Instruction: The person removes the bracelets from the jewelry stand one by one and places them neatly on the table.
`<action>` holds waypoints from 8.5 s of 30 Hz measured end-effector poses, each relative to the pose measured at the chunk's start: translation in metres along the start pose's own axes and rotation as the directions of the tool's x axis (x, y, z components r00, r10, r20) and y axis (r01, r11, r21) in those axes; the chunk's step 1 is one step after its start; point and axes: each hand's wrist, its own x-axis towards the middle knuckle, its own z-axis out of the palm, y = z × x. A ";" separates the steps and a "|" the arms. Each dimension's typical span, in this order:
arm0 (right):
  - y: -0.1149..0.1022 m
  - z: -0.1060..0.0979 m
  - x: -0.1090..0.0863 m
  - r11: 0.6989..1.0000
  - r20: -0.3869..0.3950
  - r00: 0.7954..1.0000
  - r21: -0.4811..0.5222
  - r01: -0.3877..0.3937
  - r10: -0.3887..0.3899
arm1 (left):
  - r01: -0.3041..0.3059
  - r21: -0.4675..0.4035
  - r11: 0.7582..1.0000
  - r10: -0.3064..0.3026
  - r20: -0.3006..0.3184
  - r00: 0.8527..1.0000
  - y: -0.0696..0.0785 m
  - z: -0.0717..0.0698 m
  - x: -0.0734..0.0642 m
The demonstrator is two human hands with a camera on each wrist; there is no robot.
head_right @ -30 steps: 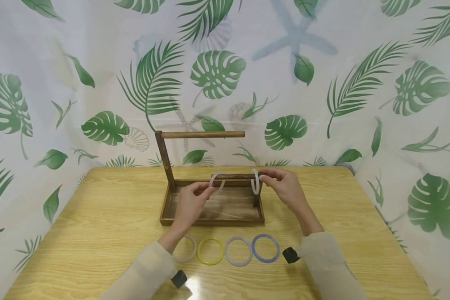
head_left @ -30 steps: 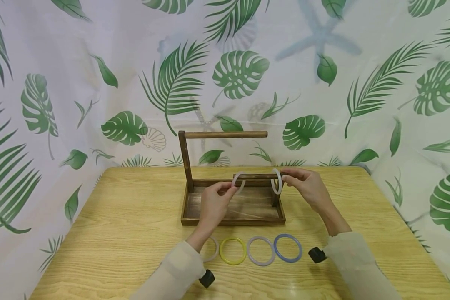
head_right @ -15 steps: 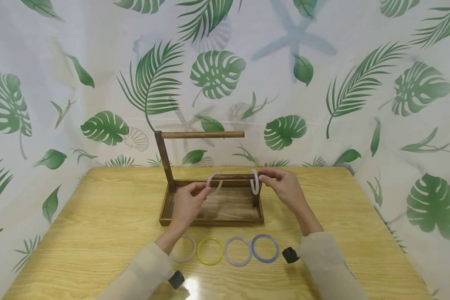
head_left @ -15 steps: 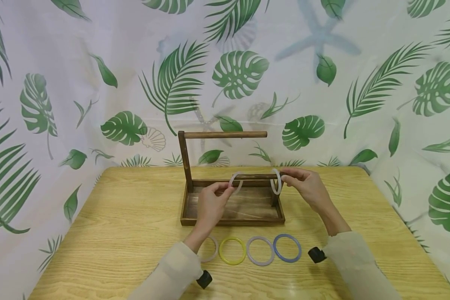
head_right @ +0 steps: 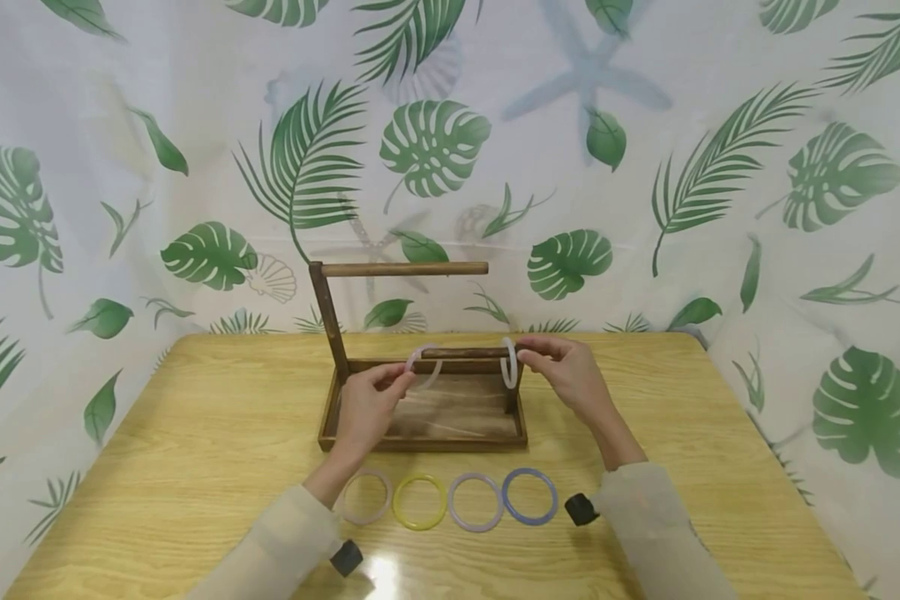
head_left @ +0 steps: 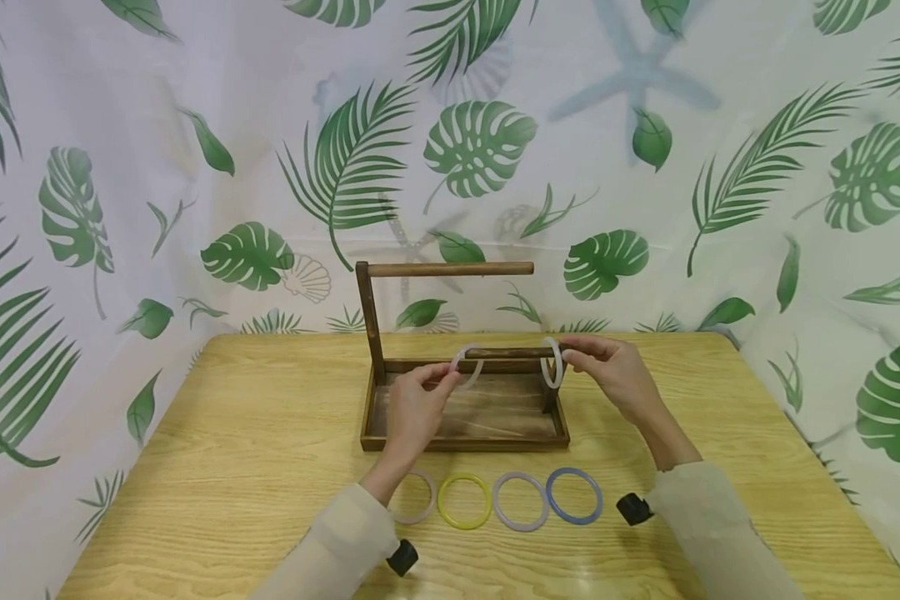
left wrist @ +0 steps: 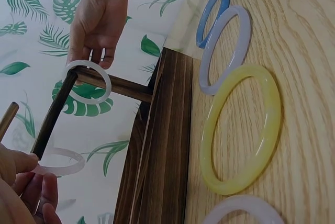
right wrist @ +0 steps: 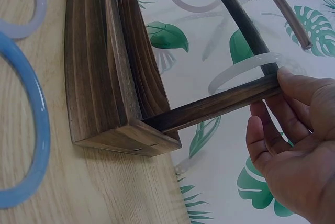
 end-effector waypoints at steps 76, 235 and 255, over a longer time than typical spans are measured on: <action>-0.003 0.000 0.000 1.000 0.004 1.000 0.009 -0.009 0.009 | 0.143 -0.123 0.982 -0.148 -0.036 0.988 -0.020 -0.084 -0.020; 0.004 0.000 0.001 1.000 -0.004 1.000 -0.022 0.002 -0.002 | 0.326 0.398 0.858 -0.419 0.172 0.892 -0.075 -0.147 -0.094; 0.004 -0.001 0.000 1.000 -0.008 1.000 -0.025 -0.007 0.007 | 0.286 0.390 0.875 -0.360 0.133 0.923 -0.071 -0.148 -0.088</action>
